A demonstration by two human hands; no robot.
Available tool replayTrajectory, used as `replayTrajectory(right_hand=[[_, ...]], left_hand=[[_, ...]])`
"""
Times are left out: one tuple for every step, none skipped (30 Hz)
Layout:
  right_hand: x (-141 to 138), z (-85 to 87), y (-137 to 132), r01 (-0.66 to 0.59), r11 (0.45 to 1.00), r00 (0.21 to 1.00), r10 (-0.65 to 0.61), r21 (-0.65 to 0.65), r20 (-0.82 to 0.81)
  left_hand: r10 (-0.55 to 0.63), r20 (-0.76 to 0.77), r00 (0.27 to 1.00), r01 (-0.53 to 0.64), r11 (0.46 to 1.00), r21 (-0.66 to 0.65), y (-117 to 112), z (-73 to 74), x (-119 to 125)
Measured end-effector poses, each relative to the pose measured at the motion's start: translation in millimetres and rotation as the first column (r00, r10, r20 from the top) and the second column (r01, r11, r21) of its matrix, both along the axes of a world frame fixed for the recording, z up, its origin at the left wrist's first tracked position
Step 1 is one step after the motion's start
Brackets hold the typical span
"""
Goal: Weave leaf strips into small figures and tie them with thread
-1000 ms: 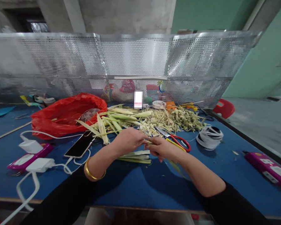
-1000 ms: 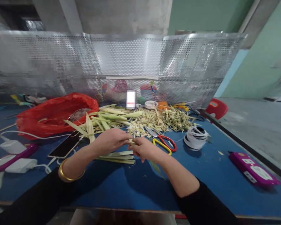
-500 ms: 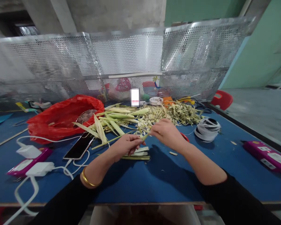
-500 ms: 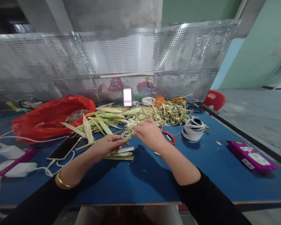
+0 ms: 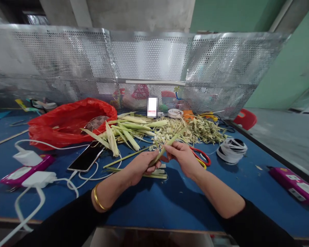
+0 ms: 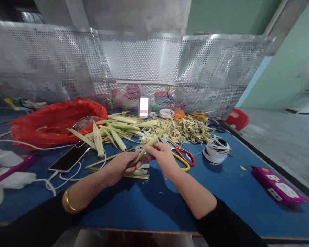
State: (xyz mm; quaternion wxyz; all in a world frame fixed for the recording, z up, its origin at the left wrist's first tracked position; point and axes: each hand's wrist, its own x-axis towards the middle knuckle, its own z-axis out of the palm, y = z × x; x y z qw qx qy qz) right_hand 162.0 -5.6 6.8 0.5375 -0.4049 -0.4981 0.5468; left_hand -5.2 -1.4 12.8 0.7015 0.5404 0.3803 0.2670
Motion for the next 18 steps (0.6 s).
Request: replayTrajectory(right_hand=[[1,-0.1,0,0.034,0.999,0.999,-0.034,0.0,-0.01],[3,0.4,1,0.063,0.998,0.998,-0.063,-0.002,-0.019],[5,1.2,2,0.088,0.996,0.996,-0.088,-0.004,-0.032],[8,2.3,3,0.113,0.994,0.993,-0.113,-0.004,-0.045],[10,3.3,3,0.135,0.991,0.989,-0.135,-0.003,-0.057],[11,4.3,3,0.149,0.989,0.987,-0.149,0.0,-0.066],[11,5.0,3,0.15,0.989,0.986,-0.149,0.0,-0.07],[11,5.4,3,0.135,0.991,0.989,-0.134,0.0,-0.067],[10,5.5,2,0.11,0.994,0.992,-0.11,-0.002,-0.056],[9,5.4,1,0.085,0.996,0.996,-0.085,-0.004,-0.037],[8,5.1,1,0.067,0.998,0.998,-0.067,-0.005,-0.015],[8,4.8,1,0.063,0.998,0.998,-0.063,-0.003,0.002],[8,4.5,1,0.072,0.997,0.997,-0.072,0.001,0.011],[8,4.3,1,0.09,0.996,0.996,-0.09,0.006,0.013],[9,4.2,2,0.108,0.994,0.994,-0.108,0.012,0.008],[10,4.2,2,0.12,0.993,0.993,-0.12,0.02,0.0],[11,4.3,3,0.123,0.992,0.992,-0.123,0.025,-0.005],[12,4.3,4,0.124,0.992,0.992,-0.123,0.029,-0.008]], left_hand=[[-0.006,0.001,1.0,0.006,1.0,-0.018,0,-0.2,-1],[-0.01,0.002,1.0,0.01,0.999,-0.04,0,-0.2,-2],[-0.014,0.003,1.0,0.014,0.998,-0.061,0,-0.3,-3],[-0.02,0.002,1.0,0.02,0.997,-0.073,0,-0.3,-4],[-0.024,0.0,1.0,0.024,0.997,-0.07,0,-0.4,-5],[-0.027,-0.005,1.0,0.027,0.998,-0.054,-1,-0.5,-5],[-0.026,-0.011,1.0,0.026,0.999,-0.03,-1,-0.5,-5],[-0.022,-0.019,1.0,0.022,1.0,-0.007,-2,-0.5,-4],[-0.016,-0.029,0.999,0.016,1.0,0.013,-3,-0.3,-4],[-0.009,-0.04,0.999,0.01,1.0,0.027,-3,0.0,-3],[0.001,-0.051,0.999,0.001,0.999,0.037,-4,0.3,-3],[0.01,-0.06,0.998,-0.008,0.999,0.038,-4,0.7,-2],[0.018,-0.061,0.998,-0.016,1.0,0.027,-3,1.1,-2],[0.02,-0.055,0.998,-0.02,1.0,0.0,-3,1.4,-3],[0.017,-0.04,0.999,-0.019,0.999,-0.039,-2,1.5,-3],[0.008,-0.02,1.0,-0.01,0.996,-0.086,-1,1.5,-4],[-0.007,0.0,1.0,0.007,0.992,-0.127,-1,1.4,-4],[-0.024,0.011,1.0,0.026,0.988,-0.152,0,1.1,-5]])
